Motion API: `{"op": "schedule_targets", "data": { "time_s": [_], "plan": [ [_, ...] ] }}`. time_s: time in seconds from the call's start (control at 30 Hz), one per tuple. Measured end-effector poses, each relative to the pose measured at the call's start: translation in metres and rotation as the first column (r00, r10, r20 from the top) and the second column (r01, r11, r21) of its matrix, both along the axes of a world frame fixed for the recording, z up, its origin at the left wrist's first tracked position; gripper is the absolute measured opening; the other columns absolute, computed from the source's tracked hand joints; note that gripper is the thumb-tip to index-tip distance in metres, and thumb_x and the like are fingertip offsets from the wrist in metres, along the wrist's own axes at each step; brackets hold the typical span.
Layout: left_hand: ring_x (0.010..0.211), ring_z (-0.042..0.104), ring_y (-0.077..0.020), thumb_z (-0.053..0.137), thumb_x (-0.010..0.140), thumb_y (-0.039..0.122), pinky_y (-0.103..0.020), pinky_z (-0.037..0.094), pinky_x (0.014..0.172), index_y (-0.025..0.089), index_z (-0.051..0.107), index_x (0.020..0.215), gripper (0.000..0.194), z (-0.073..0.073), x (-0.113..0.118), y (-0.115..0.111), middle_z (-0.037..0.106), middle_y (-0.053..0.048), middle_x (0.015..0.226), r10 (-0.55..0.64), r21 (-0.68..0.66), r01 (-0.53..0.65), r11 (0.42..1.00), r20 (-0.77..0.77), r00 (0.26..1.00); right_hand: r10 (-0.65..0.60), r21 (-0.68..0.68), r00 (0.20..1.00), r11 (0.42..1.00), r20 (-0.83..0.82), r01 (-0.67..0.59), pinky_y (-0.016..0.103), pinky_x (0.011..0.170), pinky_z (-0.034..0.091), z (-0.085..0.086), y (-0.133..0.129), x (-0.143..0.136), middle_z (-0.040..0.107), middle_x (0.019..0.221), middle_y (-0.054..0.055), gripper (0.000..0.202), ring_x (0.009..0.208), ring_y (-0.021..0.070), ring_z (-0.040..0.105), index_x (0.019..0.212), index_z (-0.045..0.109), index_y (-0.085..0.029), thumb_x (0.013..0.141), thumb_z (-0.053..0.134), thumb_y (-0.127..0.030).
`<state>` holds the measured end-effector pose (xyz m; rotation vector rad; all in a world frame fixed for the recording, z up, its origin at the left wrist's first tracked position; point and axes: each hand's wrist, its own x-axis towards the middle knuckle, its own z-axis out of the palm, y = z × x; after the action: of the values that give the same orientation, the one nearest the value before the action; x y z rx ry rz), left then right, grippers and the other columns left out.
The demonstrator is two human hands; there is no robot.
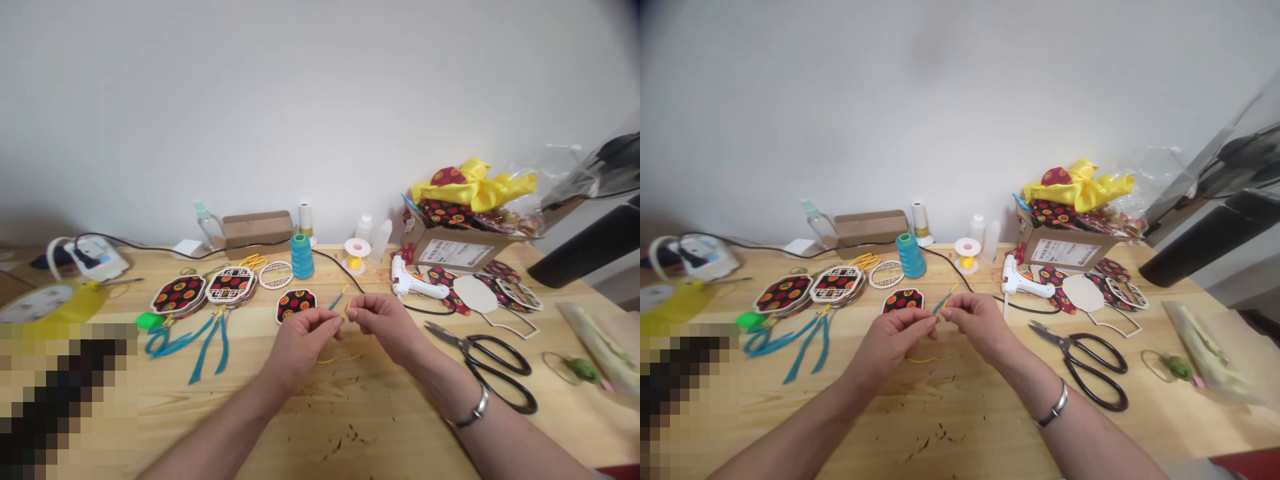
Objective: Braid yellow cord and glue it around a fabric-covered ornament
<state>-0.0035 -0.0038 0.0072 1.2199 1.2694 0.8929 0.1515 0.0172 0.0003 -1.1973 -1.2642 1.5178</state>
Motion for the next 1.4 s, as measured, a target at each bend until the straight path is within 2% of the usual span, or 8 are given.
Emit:
{"op": "schedule_targets", "data": {
  "time_s": [0.13,0.27,0.43,0.6,0.77,0.87,1.03,1.4],
  "plan": [
    [0.079,0.057,-0.0168,0.061,0.071,0.032,-0.028,0.044,0.072,0.017,0.069,0.073,0.016,0.004,-0.001,0.001,0.067,-0.005,0.09,0.086,0.065,-0.084,0.994,-0.029,0.996,-0.086,0.108,0.987,0.992,0.135,0.072,0.023,0.048,0.026,0.0,0.003,0.003,0.051,0.056,-0.003,0.013,0.049,0.0077,0.036,0.064,0.059,-0.016,0.067,0.062,-0.028],
    [0.114,0.046,-0.0228,0.062,0.07,0.027,-0.036,0.032,0.098,0.02,0.069,0.069,0.01,-0.005,-0.001,-0.001,0.048,-0.006,0.128,0.058,0.349,-0.028,0.937,-0.077,0.995,-0.148,0.213,0.969,0.971,0.198,0.104,0.024,0.052,0.031,-0.001,0.004,0.005,0.053,0.057,-0.002,0.013,0.053,0.0095,0.041,0.061,0.059,-0.017,0.07,0.059,-0.026],
    [0.125,0.034,-0.0242,0.06,0.073,0.025,-0.039,0.025,0.104,0.021,0.069,0.072,0.01,-0.021,0.002,-0.006,0.031,-0.005,0.141,-0.034,0.408,0.096,0.908,-0.156,0.987,-0.015,0.003,0.996,1.0,-0.091,0.015,0.021,0.041,0.018,-0.001,0.0,0.002,0.047,0.049,-0.005,0.02,0.04,0.0047,0.027,0.062,0.054,-0.016,0.072,0.059,-0.033],
    [0.119,0.042,-0.0239,0.06,0.073,0.022,-0.037,0.028,0.102,0.018,0.064,0.064,0.01,-0.013,0.002,-0.009,0.042,-0.009,0.132,-0.142,0.351,0.176,0.92,-0.121,0.982,0.092,-0.053,0.96,0.993,-0.265,-0.109,0.02,0.04,0.016,0.001,-0.005,-0.001,0.054,0.057,-0.003,0.022,0.039,0.0028,0.027,0.067,0.05,-0.015,0.073,0.06,-0.034],
    [0.108,0.052,-0.0209,0.056,0.078,0.027,-0.033,0.04,0.09,0.018,0.055,0.081,0.009,-0.002,-0.001,-0.006,0.055,-0.009,0.118,-0.082,0.193,0.041,0.98,0.212,0.974,0.052,-0.015,0.997,0.998,-0.058,-0.053,0.02,0.041,0.021,0.005,-0.006,-0.004,0.05,0.05,-0.004,0.02,0.041,0.0046,0.032,0.06,0.051,-0.016,0.072,0.059,-0.03],
    [0.08,0.06,-0.0167,0.055,0.078,0.028,-0.028,0.045,0.072,0.018,0.051,0.099,0.024,-0.002,0.001,-0.005,0.064,-0.006,0.088,-0.115,0.1,0.094,0.991,0.226,0.967,0.068,0.037,0.997,0.997,0.019,-0.069,0.021,0.044,0.027,0.003,-0.007,-0.006,0.05,0.051,-0.004,0.016,0.044,0.0066,0.039,0.059,0.052,-0.017,0.07,0.058,-0.026],
    [0.05,0.049,-0.0059,0.057,0.073,0.029,-0.024,0.044,0.053,0.016,0.055,0.092,0.023,-0.001,0.003,-0.004,0.056,-0.002,0.089,-0.144,-0.029,0.153,0.988,0.204,0.968,0.059,0.092,0.99,0.993,0.131,-0.072,0.022,0.049,0.032,-0.002,-0.006,-0.006,0.053,0.054,-0.003,0.011,0.05,0.0089,0.044,0.062,0.057,-0.017,0.07,0.058,-0.025],
    [0.037,0.027,-0.0018,0.059,0.072,0.032,-0.017,0.018,0.036,0.014,0.059,0.069,0.019,-0.004,-0.001,0.0,0.045,0.006,0.054,-0.095,-0.112,0.114,0.987,0.162,0.982,0.09,0.061,0.99,0.993,0.113,-0.097,0.021,0.048,0.031,0.001,-0.003,-0.002,0.053,0.052,-0.003,0.013,0.048,0.0072,0.043,0.063,0.058,-0.016,0.07,0.061,-0.025]
  ]
}}
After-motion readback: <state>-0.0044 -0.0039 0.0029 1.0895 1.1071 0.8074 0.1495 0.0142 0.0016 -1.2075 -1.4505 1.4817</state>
